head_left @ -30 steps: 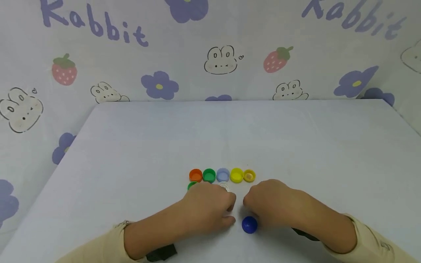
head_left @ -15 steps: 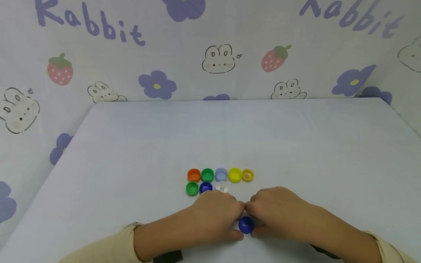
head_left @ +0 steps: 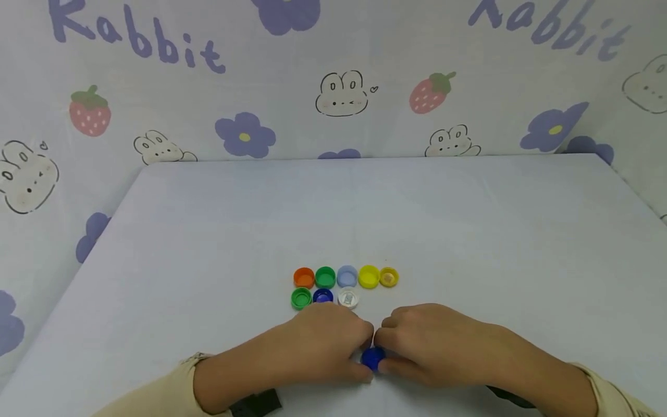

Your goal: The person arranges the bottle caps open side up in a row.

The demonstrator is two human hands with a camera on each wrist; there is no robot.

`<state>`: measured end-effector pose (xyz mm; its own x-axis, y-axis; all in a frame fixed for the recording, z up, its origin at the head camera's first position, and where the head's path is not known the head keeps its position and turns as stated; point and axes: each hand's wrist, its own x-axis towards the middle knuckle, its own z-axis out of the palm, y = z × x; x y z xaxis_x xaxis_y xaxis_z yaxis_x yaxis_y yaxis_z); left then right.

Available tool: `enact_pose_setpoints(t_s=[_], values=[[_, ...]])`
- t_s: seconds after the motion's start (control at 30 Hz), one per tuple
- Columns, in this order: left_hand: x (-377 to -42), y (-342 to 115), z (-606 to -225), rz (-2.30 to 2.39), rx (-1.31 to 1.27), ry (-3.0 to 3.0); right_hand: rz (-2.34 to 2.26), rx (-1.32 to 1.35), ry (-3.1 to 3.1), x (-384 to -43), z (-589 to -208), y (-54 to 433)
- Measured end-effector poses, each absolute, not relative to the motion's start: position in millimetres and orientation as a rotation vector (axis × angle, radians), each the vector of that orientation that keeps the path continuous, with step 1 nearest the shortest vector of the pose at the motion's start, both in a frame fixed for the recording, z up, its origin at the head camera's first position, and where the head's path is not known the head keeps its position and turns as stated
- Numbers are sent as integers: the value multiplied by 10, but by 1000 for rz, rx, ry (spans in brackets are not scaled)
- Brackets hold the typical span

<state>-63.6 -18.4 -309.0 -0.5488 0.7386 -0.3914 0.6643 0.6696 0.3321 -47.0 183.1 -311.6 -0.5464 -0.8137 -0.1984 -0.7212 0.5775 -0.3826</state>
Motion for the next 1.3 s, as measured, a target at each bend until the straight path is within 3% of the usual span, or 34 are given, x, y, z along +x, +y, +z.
enact_pose_setpoints(t_s=[0.77, 1.3], values=[[-678, -181, -3060, 75, 1072, 2493, -342, -1206, 2627, -473, -3168, 1760], [-834, -173, -3142, 180, 1139, 2802, -519, -944, 2859, -656, -3147, 1834]])
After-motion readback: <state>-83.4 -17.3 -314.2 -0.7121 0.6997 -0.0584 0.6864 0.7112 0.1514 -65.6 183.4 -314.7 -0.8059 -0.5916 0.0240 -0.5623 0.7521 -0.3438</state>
